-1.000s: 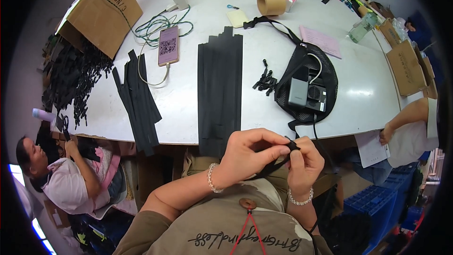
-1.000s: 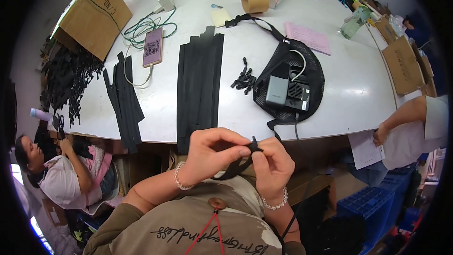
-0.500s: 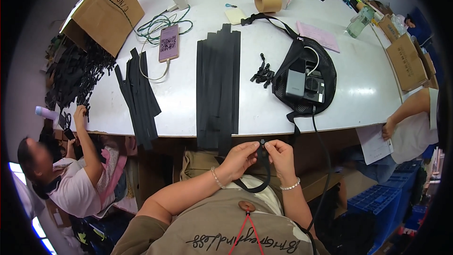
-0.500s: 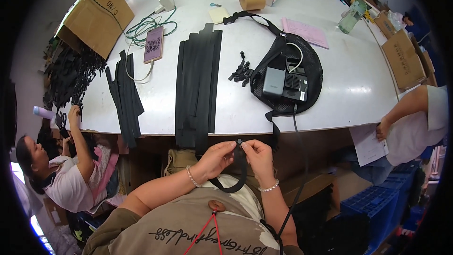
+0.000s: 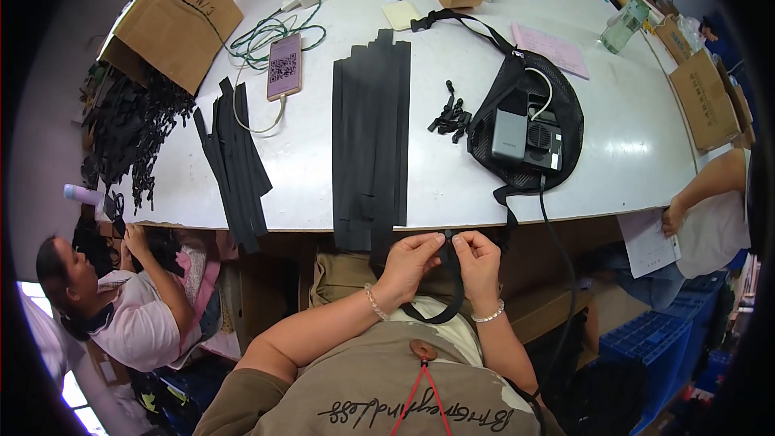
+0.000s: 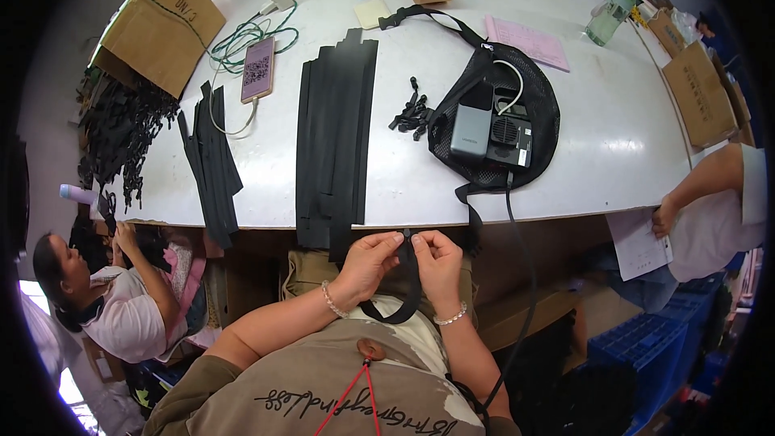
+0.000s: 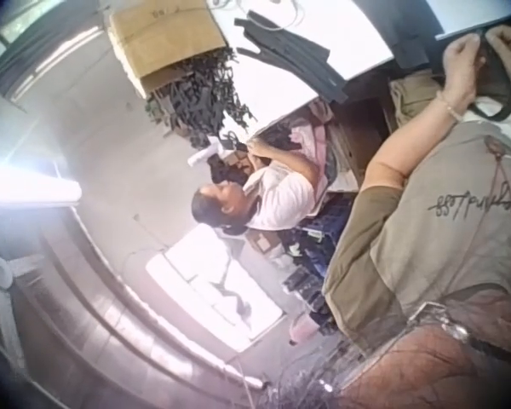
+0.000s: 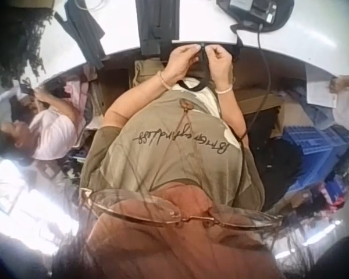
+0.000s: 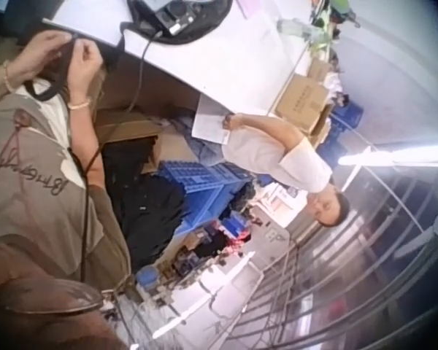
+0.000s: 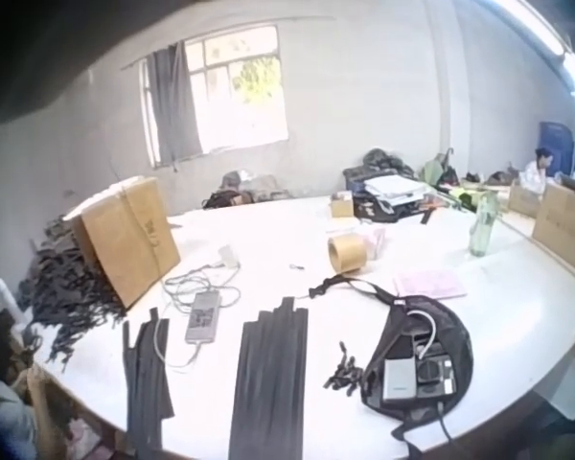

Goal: Attaching plastic buckles or clips to black fabric straps on a work table.

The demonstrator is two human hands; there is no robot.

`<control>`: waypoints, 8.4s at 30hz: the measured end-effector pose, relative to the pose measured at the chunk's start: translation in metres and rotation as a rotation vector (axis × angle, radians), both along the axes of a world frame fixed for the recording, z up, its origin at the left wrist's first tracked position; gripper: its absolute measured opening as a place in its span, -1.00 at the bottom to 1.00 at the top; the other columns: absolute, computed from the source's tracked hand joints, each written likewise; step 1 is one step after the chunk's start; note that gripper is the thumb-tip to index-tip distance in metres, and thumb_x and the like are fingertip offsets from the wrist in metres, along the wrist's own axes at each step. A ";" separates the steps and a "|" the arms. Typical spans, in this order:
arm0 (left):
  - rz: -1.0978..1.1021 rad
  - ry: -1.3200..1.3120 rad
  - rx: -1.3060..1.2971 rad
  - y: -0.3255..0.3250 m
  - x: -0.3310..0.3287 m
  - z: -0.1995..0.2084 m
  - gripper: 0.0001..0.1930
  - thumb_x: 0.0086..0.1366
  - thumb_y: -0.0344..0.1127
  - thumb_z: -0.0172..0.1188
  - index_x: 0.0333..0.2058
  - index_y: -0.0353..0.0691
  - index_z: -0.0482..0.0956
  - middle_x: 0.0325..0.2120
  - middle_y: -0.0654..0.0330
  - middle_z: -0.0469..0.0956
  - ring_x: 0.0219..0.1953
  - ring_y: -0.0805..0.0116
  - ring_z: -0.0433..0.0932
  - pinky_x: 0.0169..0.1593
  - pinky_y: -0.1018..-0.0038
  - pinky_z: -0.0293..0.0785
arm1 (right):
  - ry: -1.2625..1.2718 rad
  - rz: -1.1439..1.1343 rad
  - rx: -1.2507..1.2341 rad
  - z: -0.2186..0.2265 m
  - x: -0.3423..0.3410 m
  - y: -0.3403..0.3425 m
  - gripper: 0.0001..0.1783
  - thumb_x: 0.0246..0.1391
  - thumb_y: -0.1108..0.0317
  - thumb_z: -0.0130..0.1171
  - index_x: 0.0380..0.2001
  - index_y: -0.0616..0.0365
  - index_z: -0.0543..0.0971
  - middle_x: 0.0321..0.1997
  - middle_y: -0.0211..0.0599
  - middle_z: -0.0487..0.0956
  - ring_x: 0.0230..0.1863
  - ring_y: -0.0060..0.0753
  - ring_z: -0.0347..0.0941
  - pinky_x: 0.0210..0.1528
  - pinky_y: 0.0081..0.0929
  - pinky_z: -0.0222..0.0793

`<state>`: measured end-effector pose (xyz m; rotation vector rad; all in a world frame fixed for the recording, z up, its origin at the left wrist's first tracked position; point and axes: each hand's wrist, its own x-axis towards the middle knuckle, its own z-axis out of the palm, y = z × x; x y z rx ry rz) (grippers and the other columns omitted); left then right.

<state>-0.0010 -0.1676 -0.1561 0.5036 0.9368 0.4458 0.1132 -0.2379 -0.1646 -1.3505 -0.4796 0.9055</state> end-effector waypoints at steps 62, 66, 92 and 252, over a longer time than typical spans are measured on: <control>-0.086 -0.077 -0.060 -0.001 -0.007 0.022 -0.88 0.25 -0.35 0.16 -0.29 -0.25 0.55 -0.38 0.30 0.55 -0.33 0.57 0.49 -0.22 0.63 0.45 | -0.076 -0.055 -0.050 0.026 -0.012 -0.010 -0.91 0.08 0.55 0.10 -0.49 0.26 0.47 -0.55 -0.58 0.41 -0.55 -0.85 0.25 -0.54 -0.81 0.16; -0.065 -0.078 -0.101 -0.001 -0.005 0.005 -0.87 0.27 -0.32 0.13 -0.29 -0.24 0.55 -0.36 0.31 0.54 -0.30 0.57 0.47 -0.19 0.62 0.43 | 0.003 -0.053 -0.083 0.011 -0.011 -0.005 -0.86 0.09 0.53 0.09 -0.54 0.23 0.44 -0.58 -0.61 0.40 -0.58 -0.88 0.22 -0.56 -0.82 0.13; -0.413 -0.024 0.764 0.080 0.006 0.138 -0.89 0.18 -0.40 0.24 -0.36 -0.33 0.63 -0.50 0.30 0.57 -0.50 0.64 0.48 -0.42 0.71 0.45 | -0.212 0.191 0.254 0.104 0.025 0.032 -0.76 0.18 0.49 -0.04 -0.08 0.31 0.36 -0.29 -0.34 0.50 -0.46 -0.69 0.39 -0.44 -0.73 0.31; -0.858 -0.209 0.437 0.091 -0.015 0.107 -0.63 0.27 -0.50 -0.05 0.07 -0.32 0.40 -0.19 0.31 0.53 -0.20 0.67 0.41 -0.12 0.63 0.39 | 0.159 -0.005 0.168 0.089 0.031 0.062 -0.91 0.02 0.54 0.20 -0.37 0.34 0.55 -0.55 -0.44 0.50 -0.64 -0.74 0.28 -0.59 -0.79 0.21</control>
